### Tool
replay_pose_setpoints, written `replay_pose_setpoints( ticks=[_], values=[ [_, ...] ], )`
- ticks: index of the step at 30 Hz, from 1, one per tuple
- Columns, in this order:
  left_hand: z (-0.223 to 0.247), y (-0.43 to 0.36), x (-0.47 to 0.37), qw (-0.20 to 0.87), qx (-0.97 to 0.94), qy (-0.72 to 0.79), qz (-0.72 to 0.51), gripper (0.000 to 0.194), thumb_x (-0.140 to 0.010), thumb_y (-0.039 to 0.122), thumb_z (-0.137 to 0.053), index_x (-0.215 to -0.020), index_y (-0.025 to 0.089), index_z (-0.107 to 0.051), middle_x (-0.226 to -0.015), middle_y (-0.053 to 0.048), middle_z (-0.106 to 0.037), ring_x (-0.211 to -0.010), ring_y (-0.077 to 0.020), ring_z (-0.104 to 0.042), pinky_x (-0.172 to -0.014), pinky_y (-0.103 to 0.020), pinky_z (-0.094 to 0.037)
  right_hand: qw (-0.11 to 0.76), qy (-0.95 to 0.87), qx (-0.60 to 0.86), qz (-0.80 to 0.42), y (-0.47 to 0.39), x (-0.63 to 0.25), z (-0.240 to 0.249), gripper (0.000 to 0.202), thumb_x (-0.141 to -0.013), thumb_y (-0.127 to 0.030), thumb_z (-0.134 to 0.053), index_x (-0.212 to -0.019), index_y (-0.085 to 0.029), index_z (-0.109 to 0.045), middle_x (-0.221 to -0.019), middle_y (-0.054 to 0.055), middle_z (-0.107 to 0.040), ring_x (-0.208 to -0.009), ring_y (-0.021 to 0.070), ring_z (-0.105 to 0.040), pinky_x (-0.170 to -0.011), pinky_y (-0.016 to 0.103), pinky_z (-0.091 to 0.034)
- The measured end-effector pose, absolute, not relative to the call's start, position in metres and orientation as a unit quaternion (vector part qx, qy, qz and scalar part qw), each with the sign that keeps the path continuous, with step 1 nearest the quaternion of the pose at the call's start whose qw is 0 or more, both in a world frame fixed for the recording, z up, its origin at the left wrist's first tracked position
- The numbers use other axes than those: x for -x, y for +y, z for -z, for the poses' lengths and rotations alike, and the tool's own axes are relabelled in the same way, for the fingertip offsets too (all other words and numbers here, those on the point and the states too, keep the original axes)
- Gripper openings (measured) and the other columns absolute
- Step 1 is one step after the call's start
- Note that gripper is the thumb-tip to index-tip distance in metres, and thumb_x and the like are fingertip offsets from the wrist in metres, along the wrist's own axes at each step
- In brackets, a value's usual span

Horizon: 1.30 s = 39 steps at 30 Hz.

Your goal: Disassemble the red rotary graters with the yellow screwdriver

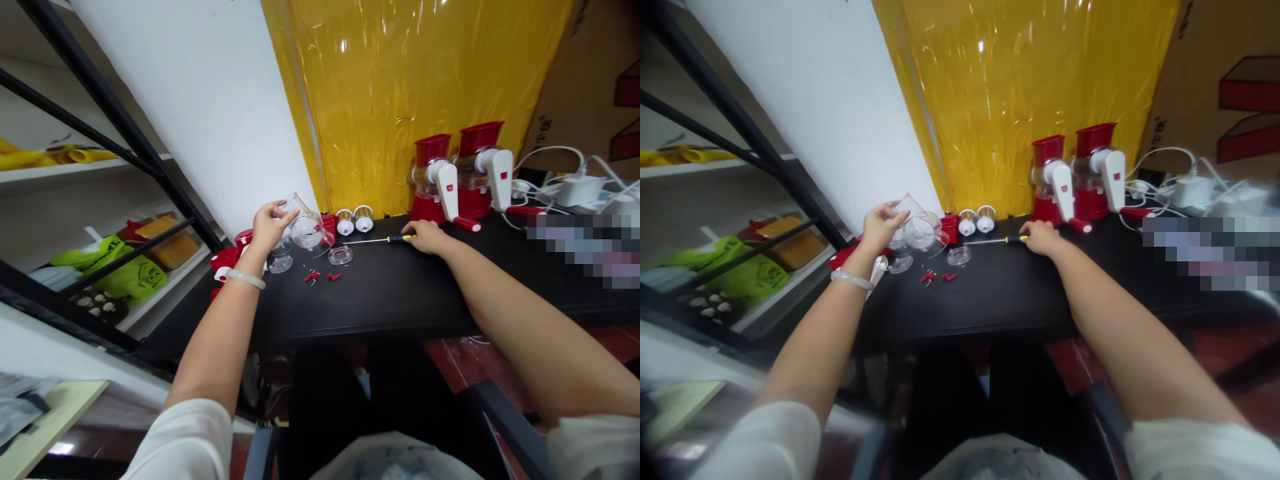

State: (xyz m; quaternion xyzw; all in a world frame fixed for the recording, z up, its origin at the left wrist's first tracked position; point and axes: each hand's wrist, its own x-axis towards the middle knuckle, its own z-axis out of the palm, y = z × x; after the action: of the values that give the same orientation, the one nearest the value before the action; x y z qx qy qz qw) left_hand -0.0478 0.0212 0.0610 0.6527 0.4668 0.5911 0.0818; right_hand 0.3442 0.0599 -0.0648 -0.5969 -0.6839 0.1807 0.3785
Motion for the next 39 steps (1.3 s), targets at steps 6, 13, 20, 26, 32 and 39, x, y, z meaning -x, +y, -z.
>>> replay_pose_setpoints(
  ticks=[6,13,20,26,32,39],
  values=[
    [-0.077,0.012,0.089,0.129,-0.638,0.446,-0.614,0.040,-0.063,0.027,-0.086,-0.058,0.021,-0.047,-0.092,-0.010,-0.072,-0.108,-0.0267,-0.067,-0.097,-0.041,-0.054,0.332,-0.746,0.567,-0.111,0.046,-0.312,0.046,0.023,-0.085,-0.032,-0.066,-0.103,-0.021,-0.075,-0.113,0.017,-0.063,-0.118,0.0379,-0.051,-0.104,0.059,-0.039],
    [-0.109,0.038,0.109,0.157,-0.671,0.466,-0.555,0.046,-0.052,0.024,-0.093,-0.055,0.021,-0.047,-0.097,-0.012,-0.072,-0.093,-0.0242,-0.071,-0.090,-0.041,-0.058,0.262,-0.865,0.411,-0.121,0.040,-0.247,0.023,0.029,-0.088,-0.039,-0.063,-0.107,-0.021,-0.075,-0.110,0.013,-0.069,-0.112,0.0311,-0.059,-0.101,0.045,-0.046],
    [-0.104,0.085,0.112,0.050,-0.741,0.496,-0.450,0.044,-0.049,0.039,-0.094,-0.050,0.022,-0.053,-0.095,-0.014,-0.073,-0.104,-0.0303,-0.069,-0.096,-0.044,-0.054,0.201,-0.907,0.336,-0.153,0.055,-0.213,0.032,0.042,-0.077,-0.039,-0.078,-0.113,-0.017,-0.076,-0.116,0.014,-0.072,-0.109,0.0301,-0.066,-0.100,0.042,-0.049],
    [-0.075,0.109,0.126,-0.003,-0.808,0.480,-0.342,0.043,-0.064,0.054,-0.084,-0.056,0.023,-0.055,-0.111,-0.017,-0.071,-0.116,-0.0342,-0.065,-0.103,-0.050,-0.048,0.204,-0.910,0.312,-0.179,0.058,-0.209,0.044,0.043,-0.082,-0.037,-0.074,-0.122,-0.020,-0.072,-0.123,0.014,-0.071,-0.118,0.0300,-0.064,-0.103,0.043,-0.049],
    [-0.060,0.119,0.130,-0.034,-0.832,0.484,-0.268,0.047,-0.069,0.060,-0.079,-0.060,0.022,-0.052,-0.126,-0.019,-0.068,-0.128,-0.0348,-0.059,-0.121,-0.062,-0.018,0.206,-0.912,0.298,-0.192,0.060,-0.204,0.048,0.033,-0.084,-0.034,-0.073,-0.113,-0.020,-0.075,-0.119,0.014,-0.071,-0.114,0.0290,-0.064,-0.103,0.044,-0.048],
    [-0.060,0.115,0.132,-0.041,-0.842,0.490,-0.224,0.045,-0.072,0.057,-0.079,-0.064,0.021,-0.053,-0.131,-0.022,-0.066,-0.133,-0.0362,-0.056,-0.121,-0.065,-0.009,0.232,-0.907,0.280,-0.210,0.054,-0.205,0.045,0.026,-0.085,-0.037,-0.074,-0.106,-0.021,-0.074,-0.112,0.011,-0.070,-0.105,0.0246,-0.067,-0.096,0.039,-0.052]
  ],
)
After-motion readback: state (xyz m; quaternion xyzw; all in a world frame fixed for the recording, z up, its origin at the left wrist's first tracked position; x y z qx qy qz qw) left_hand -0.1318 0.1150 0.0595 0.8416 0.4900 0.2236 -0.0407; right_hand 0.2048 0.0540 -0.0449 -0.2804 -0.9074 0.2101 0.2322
